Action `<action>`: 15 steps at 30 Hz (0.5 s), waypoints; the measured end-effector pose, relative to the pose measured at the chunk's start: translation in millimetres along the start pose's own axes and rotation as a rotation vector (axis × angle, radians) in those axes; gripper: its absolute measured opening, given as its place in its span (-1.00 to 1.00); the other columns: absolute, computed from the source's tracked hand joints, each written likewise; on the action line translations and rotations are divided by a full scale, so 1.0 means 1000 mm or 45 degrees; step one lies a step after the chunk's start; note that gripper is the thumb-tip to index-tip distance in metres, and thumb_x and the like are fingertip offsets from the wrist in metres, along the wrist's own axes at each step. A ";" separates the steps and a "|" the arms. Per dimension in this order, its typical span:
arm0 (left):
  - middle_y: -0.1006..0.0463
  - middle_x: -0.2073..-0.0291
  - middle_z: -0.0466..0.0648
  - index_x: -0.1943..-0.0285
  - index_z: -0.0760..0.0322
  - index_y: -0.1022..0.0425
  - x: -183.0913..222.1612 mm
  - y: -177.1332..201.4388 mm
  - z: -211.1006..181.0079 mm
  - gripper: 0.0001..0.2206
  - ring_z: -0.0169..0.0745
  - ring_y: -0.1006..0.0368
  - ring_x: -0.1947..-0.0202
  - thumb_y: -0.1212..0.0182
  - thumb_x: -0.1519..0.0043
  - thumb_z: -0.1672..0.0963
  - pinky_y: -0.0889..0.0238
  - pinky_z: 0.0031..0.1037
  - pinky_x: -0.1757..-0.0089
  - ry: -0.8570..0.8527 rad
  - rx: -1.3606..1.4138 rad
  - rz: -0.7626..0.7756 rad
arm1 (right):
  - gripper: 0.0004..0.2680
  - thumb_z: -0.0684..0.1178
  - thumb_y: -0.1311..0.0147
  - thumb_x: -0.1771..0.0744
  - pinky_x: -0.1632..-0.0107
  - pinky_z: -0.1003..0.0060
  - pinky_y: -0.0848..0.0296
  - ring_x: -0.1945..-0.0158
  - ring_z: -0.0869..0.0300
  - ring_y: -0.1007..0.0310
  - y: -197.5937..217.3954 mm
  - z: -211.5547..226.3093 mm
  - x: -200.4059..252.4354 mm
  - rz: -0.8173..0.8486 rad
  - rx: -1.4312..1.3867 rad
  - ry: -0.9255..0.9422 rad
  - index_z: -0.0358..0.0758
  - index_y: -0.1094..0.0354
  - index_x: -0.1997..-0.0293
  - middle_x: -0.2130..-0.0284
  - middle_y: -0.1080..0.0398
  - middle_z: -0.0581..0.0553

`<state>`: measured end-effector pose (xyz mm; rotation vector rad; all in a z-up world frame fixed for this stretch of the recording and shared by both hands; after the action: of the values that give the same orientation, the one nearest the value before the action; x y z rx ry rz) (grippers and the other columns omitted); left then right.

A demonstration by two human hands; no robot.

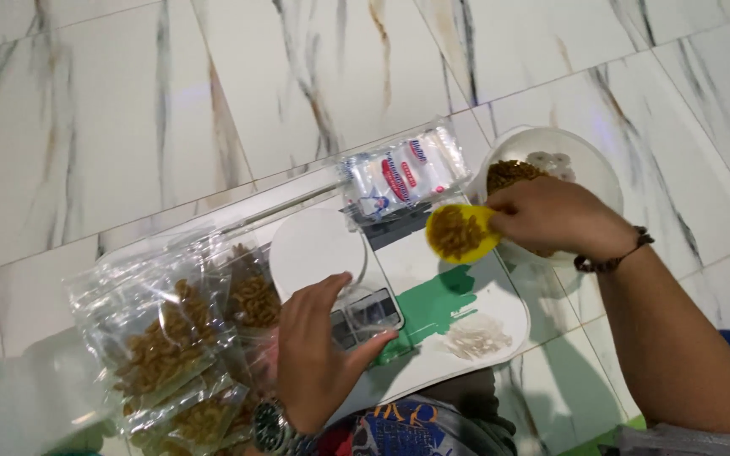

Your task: Scooping small food items into plastic bags and weighing them on a digital scale for portioning.

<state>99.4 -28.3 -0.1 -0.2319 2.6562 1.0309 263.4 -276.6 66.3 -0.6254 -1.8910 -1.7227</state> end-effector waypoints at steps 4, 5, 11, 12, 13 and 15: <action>-0.55 -0.05 0.01 -0.27 0.31 -0.35 -0.004 -0.009 0.003 -0.26 -0.08 -0.46 -0.02 -0.57 0.03 -0.05 -0.26 -0.23 -0.08 -0.025 -0.005 -0.025 | -0.71 0.08 0.16 -0.29 0.14 0.24 -0.48 0.24 0.13 -0.58 0.005 0.045 0.016 -0.020 0.141 0.179 0.06 -0.55 0.04 0.23 -0.62 0.06; -0.54 -0.06 0.01 -0.28 0.32 -0.33 -0.004 -0.010 0.003 -0.26 -0.08 -0.46 -0.03 -0.58 0.03 -0.04 -0.24 -0.21 -0.10 -0.014 -0.027 -0.024 | -0.72 0.09 0.15 -0.29 0.17 0.20 -0.48 0.26 0.08 -0.58 0.005 0.056 0.020 -0.035 0.169 0.227 0.10 -0.55 0.05 0.26 -0.62 0.03; -0.49 -0.09 0.11 -0.30 0.42 -0.28 -0.007 -0.008 0.005 -0.23 0.02 -0.43 -0.05 -0.58 0.02 -0.01 -0.23 -0.21 -0.10 0.055 -0.061 -0.120 | -0.77 0.12 0.08 -0.28 0.27 0.02 -0.47 0.33 -0.13 -0.55 0.001 0.098 0.043 -0.379 0.277 0.427 0.03 -0.53 0.16 0.35 -0.56 -0.11; -0.47 -0.10 0.12 -0.30 0.44 -0.27 -0.008 -0.008 0.006 -0.23 0.02 -0.42 -0.06 -0.58 0.02 0.00 -0.27 -0.23 -0.08 0.078 -0.060 -0.137 | -0.80 0.11 0.06 -0.28 0.36 -0.02 -0.42 0.44 -0.14 -0.51 0.002 0.104 0.049 -0.532 0.307 0.491 -0.04 -0.52 0.32 0.50 -0.54 -0.13; -0.47 -0.10 0.12 -0.30 0.44 -0.27 -0.009 -0.009 0.006 -0.23 0.02 -0.42 -0.06 -0.58 0.02 0.00 -0.27 -0.23 -0.08 0.087 -0.064 -0.150 | -0.80 0.11 0.06 -0.28 0.36 -0.02 -0.42 0.44 -0.14 -0.51 0.000 0.108 0.054 -0.534 0.316 0.504 -0.04 -0.52 0.32 0.50 -0.54 -0.13; -0.48 -0.08 0.17 -0.32 0.51 -0.24 -0.012 -0.009 0.005 -0.17 0.05 -0.45 -0.03 -0.61 0.04 0.00 -0.35 -0.22 -0.03 0.102 0.029 -0.240 | -0.89 -0.01 -0.03 -0.25 0.45 0.01 -0.42 0.58 -0.10 -0.47 -0.001 0.119 0.067 -0.716 0.394 0.623 -0.14 -0.47 0.38 0.57 -0.50 -0.17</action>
<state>113.6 -30.5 -5.6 -0.5185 2.6531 0.9490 204.1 -158.5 99.9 0.4537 -2.0001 -1.6306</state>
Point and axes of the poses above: each hand's wrist, its own x-axis away from the middle knuckle, its own y-axis out of the back of the hand, z = x × y, the point moved 3 cm from there along -x, towards the middle knuckle
